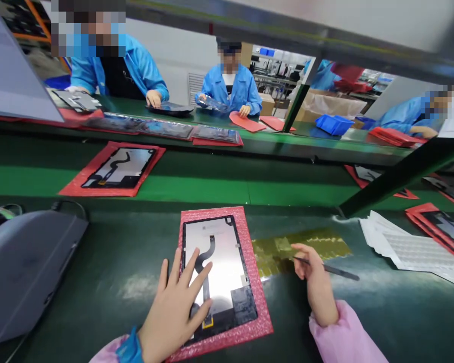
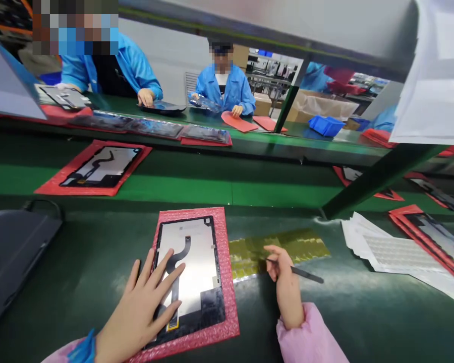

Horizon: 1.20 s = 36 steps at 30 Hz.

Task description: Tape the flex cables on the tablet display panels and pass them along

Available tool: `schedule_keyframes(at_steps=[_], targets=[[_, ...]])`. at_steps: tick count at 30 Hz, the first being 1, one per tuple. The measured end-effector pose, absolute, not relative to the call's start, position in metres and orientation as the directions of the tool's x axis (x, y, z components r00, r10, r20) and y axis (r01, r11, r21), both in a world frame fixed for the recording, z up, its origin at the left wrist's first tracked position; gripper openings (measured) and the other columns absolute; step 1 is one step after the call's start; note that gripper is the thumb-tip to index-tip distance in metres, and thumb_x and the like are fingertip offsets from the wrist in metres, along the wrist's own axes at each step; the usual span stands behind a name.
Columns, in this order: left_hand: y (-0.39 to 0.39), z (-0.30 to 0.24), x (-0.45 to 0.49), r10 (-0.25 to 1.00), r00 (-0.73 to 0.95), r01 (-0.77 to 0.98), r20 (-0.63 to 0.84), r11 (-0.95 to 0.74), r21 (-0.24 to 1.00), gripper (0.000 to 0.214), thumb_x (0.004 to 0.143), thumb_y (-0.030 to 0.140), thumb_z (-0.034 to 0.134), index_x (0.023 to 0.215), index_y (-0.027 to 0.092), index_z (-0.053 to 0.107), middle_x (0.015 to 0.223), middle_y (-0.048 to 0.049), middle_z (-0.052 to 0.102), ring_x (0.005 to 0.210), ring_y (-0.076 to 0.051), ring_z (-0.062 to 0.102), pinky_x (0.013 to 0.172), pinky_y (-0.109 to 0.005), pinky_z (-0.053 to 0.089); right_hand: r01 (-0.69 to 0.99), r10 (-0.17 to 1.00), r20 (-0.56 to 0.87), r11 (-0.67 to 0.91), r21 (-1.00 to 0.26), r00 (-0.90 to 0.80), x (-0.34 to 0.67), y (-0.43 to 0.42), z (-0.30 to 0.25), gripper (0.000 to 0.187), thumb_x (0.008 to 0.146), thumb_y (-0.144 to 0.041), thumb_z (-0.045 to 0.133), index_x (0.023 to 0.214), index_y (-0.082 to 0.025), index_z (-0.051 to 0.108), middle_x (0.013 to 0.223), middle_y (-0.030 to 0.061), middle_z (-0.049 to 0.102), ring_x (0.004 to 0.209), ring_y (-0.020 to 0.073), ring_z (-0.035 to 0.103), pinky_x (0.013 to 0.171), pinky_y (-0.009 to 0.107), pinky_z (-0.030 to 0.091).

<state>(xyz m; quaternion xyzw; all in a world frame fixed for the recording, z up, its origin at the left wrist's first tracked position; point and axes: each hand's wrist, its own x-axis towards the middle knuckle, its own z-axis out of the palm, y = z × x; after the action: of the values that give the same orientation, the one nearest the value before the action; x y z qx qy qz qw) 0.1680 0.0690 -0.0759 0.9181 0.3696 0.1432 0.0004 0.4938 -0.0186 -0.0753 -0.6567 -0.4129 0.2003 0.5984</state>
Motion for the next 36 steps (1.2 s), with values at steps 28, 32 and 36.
schedule_keyframes(at_steps=[28, 32, 36], targets=[[0.071, -0.067, 0.189, 0.687, 0.68, 0.661, 0.257, -0.725, 0.191, 0.054, 0.095, 0.038, 0.055, 0.148, 0.028, 0.053, 0.163, -0.0169, 0.036, 0.148, -0.054, 0.023, 0.11, -0.078, 0.021, 0.222, 0.86, -0.107, -0.246, -0.944, 0.5, 0.483, -0.01, -0.052, 0.043, 0.079, -0.06, 0.076, 0.067, -0.021, 0.061, 0.052, -0.0017, 0.063, 0.036, 0.0058, 0.04, 0.034, 0.02, 0.024], [0.069, -0.066, 0.188, 0.7, 0.678, 0.647, 0.224, -0.713, 0.272, 0.058, 0.096, 0.037, 0.057, 0.152, 0.026, 0.046, 0.164, -0.0195, 0.03, 0.149, -0.056, 0.018, 0.107, -0.083, 0.022, 0.175, 0.877, -0.078, -0.181, -0.968, 0.473, 0.477, -0.02, -0.049, 0.038, 0.082, -0.052, 0.078, 0.067, -0.021, 0.061, 0.055, 0.0014, 0.068, 0.041, 0.0088, 0.053, 0.036, 0.018, 0.03], [0.067, -0.057, 0.177, 0.75, 0.622, 0.602, 0.224, -0.642, 0.475, 0.052, 0.104, 0.028, 0.044, 0.155, 0.02, 0.034, 0.168, -0.0227, 0.015, 0.153, -0.049, 0.006, 0.111, -0.077, 0.028, 0.026, 0.898, -0.126, -0.151, -0.988, 0.422, 0.451, -0.037, -0.053, 0.034, 0.087, -0.044, 0.076, 0.068, -0.022, 0.058, 0.06, 0.0017, 0.071, 0.045, 0.011, 0.059, 0.037, 0.017, 0.037]])
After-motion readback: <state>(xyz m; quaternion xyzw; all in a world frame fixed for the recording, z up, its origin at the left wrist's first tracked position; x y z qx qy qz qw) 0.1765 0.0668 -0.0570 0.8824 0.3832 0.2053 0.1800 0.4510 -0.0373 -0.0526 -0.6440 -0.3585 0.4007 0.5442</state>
